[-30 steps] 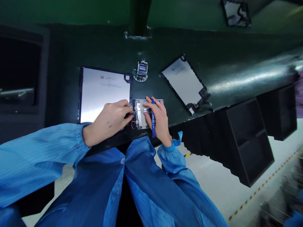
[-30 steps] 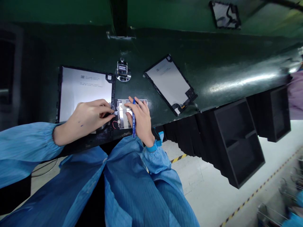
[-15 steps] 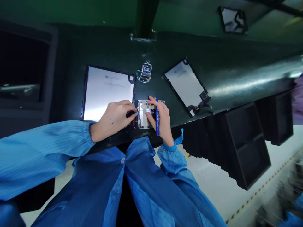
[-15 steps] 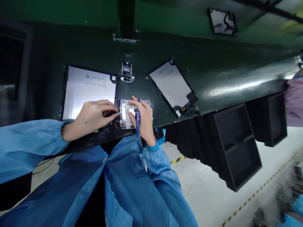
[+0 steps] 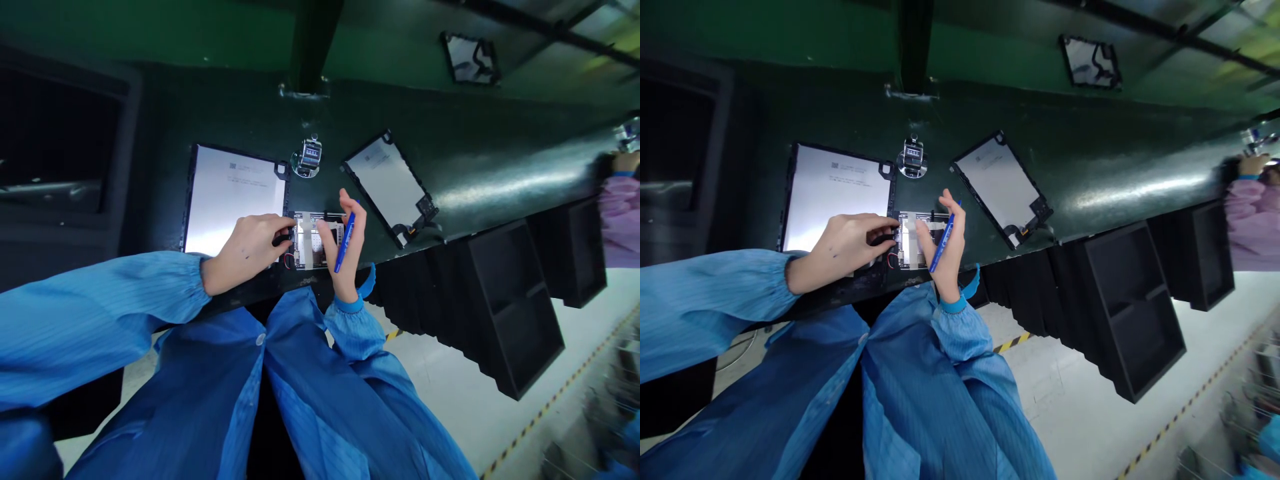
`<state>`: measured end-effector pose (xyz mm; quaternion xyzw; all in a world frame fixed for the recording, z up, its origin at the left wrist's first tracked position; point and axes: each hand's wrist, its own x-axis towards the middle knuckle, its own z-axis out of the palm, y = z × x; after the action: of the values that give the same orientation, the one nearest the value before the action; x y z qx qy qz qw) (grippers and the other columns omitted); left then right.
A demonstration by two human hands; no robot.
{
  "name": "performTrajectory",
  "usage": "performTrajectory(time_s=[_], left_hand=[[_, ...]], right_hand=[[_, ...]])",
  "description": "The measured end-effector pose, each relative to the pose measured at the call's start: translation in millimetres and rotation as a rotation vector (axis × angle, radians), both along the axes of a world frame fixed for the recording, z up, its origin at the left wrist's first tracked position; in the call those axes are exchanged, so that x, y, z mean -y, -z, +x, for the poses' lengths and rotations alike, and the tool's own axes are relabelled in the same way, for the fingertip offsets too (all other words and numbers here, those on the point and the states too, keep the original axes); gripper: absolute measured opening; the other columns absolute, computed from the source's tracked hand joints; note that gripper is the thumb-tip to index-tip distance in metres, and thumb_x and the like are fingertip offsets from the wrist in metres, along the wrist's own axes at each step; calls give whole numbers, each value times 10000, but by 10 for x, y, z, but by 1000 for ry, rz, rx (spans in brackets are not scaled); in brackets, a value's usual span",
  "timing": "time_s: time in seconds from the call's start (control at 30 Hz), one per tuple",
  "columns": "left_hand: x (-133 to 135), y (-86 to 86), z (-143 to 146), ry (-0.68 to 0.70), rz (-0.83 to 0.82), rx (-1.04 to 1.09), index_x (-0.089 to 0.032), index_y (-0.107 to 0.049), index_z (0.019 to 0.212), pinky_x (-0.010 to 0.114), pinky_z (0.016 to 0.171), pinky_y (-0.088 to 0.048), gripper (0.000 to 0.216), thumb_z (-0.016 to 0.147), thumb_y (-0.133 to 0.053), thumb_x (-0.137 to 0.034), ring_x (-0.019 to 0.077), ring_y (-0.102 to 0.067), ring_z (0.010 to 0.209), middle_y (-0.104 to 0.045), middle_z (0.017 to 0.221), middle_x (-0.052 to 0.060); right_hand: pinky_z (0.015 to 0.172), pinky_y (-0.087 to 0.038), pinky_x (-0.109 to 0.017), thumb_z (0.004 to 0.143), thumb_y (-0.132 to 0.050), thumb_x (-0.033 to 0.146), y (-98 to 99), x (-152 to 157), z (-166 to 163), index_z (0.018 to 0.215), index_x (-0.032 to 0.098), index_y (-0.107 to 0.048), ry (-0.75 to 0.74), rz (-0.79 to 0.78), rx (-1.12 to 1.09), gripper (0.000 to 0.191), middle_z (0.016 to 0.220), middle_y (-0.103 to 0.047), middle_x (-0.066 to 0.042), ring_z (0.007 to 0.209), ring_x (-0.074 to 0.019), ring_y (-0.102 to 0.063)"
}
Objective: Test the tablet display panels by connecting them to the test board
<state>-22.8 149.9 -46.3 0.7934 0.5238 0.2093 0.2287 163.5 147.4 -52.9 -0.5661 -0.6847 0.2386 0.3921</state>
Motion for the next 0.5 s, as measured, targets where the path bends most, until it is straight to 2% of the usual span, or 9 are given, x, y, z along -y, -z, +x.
performTrajectory(time_s=[0.07, 0.2, 0.33, 0.43, 0.5], left_hand=[[-4, -19, 21, -4, -41, -22, -138, -704, 1179, 311, 708, -516, 335, 852, -646, -177, 244, -705, 846, -743, 996, 83], [-50, -69, 56, 0, -98, -51, -144, -677, 1228, 327, 755, -530, 368, 861, -654, -160, 260, -706, 882, -735, 1000, 85], [-41, -230, -196, -9, -40, 45, -114, -537, 1394, 412, 949, -531, 645, 814, -749, -300, 319, -631, 1139, -631, 1292, 146], [177, -400, -557, -223, -195, 232, -88, -382, 1504, 459, 1079, -469, 791, 862, -669, -452, 336, -511, 1317, -456, 1496, 183], [405, -484, -733, -414, -407, 296, -174, -219, 1587, 487, 1151, -398, 869, 878, -627, -466, 339, -425, 1404, -277, 1621, 136]], right_hand=[[1133, -401, -449, 987, -490, 318, -3, -2, 30, 1344, 212, -401, -28, 5, -7, 383, 1524, -437, -157, 1409, -247, -448], [1101, -439, -456, 956, -562, 329, 27, -3, 17, 1282, 204, -461, -109, -6, 92, 364, 1495, -485, -156, 1347, -268, -511], [1120, -428, -473, 963, -563, 311, -17, 93, -45, 1260, 217, -510, -130, 48, 99, 316, 1472, -524, -125, 1329, -255, -523], [1162, -404, -477, 982, -532, 290, -27, 233, -85, 1310, 221, -517, -324, 7, 166, 335, 1476, -530, -108, 1388, -240, -481], [1218, -336, -507, 992, -517, 293, 22, 319, -112, 1369, 210, -493, -441, -20, 255, 387, 1511, -499, -107, 1463, -248, -395]])
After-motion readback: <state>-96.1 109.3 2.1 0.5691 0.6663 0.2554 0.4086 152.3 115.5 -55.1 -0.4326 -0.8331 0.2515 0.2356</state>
